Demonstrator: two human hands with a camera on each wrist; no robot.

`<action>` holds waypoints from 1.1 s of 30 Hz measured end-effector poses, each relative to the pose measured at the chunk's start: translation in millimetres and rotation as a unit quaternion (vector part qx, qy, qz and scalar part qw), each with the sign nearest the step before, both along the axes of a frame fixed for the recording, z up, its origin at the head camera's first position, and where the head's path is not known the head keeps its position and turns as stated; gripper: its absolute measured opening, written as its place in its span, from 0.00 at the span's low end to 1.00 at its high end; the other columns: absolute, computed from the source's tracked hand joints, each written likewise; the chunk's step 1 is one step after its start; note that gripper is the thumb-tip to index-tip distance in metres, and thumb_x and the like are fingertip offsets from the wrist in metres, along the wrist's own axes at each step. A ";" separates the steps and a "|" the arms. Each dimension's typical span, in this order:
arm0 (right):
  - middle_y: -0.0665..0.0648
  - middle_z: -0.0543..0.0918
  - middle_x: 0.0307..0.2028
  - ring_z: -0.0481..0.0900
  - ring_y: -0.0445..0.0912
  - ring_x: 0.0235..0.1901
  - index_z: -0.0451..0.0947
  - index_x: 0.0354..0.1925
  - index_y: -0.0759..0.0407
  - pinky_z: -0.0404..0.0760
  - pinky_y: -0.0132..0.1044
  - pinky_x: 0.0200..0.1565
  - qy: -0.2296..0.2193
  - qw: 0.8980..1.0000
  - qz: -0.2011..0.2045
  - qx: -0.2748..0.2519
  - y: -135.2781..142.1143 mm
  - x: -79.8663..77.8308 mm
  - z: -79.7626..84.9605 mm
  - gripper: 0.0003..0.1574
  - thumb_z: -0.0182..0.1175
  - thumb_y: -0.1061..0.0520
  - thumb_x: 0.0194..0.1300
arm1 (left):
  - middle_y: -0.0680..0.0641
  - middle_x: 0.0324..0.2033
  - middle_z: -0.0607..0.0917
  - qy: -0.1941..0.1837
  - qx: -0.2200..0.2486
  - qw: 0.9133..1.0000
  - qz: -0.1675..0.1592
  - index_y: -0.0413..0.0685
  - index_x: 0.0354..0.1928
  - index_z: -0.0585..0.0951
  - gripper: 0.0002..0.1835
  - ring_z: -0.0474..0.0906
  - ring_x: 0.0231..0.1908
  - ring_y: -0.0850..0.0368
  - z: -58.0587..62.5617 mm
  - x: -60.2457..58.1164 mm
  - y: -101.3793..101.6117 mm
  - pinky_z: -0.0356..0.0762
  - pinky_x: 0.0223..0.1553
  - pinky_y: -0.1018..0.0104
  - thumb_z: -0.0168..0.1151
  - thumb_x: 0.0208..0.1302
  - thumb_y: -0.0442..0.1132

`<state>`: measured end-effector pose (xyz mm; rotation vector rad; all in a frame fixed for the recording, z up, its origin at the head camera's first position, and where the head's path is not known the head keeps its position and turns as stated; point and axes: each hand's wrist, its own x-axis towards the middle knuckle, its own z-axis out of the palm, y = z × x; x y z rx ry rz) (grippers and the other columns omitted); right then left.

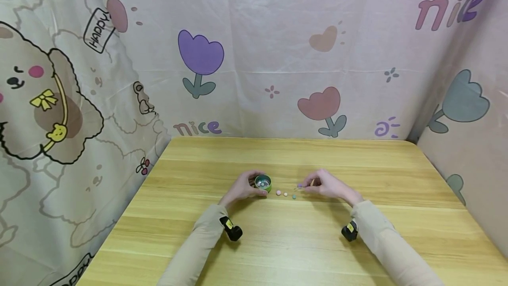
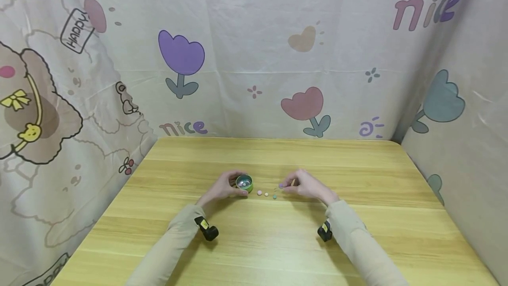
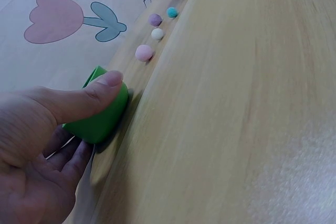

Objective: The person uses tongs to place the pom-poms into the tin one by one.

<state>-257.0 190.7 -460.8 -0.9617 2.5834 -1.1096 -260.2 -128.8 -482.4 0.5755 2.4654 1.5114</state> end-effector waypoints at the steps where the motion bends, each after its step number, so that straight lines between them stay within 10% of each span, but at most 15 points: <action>1: 0.56 0.91 0.37 0.72 0.33 0.22 0.87 0.38 0.57 0.75 0.27 0.26 -0.001 1.000 0.000 0.000 0.3 0.2 -0.1 0.05 0.67 0.58 0.65 | 0.33 0.58 0.82 0.000 0.000 1.000 0.000 0.33 0.63 0.75 0.35 0.79 0.59 0.36 0.1 0.0 0.0 0.75 0.66 0.44 0.77 0.50 0.29; 33: 0.55 0.90 0.34 0.78 0.36 0.27 0.86 0.36 0.60 0.80 0.27 0.30 -0.035 0.999 0.017 0.011 0.1 2.5 -1.3 0.03 0.68 0.62 0.63 | 0.30 0.58 0.81 0.008 -0.003 1.000 0.004 0.31 0.62 0.74 0.35 0.78 0.58 0.33 2.2 1.2 0.2 0.75 0.65 0.42 0.76 0.50 0.26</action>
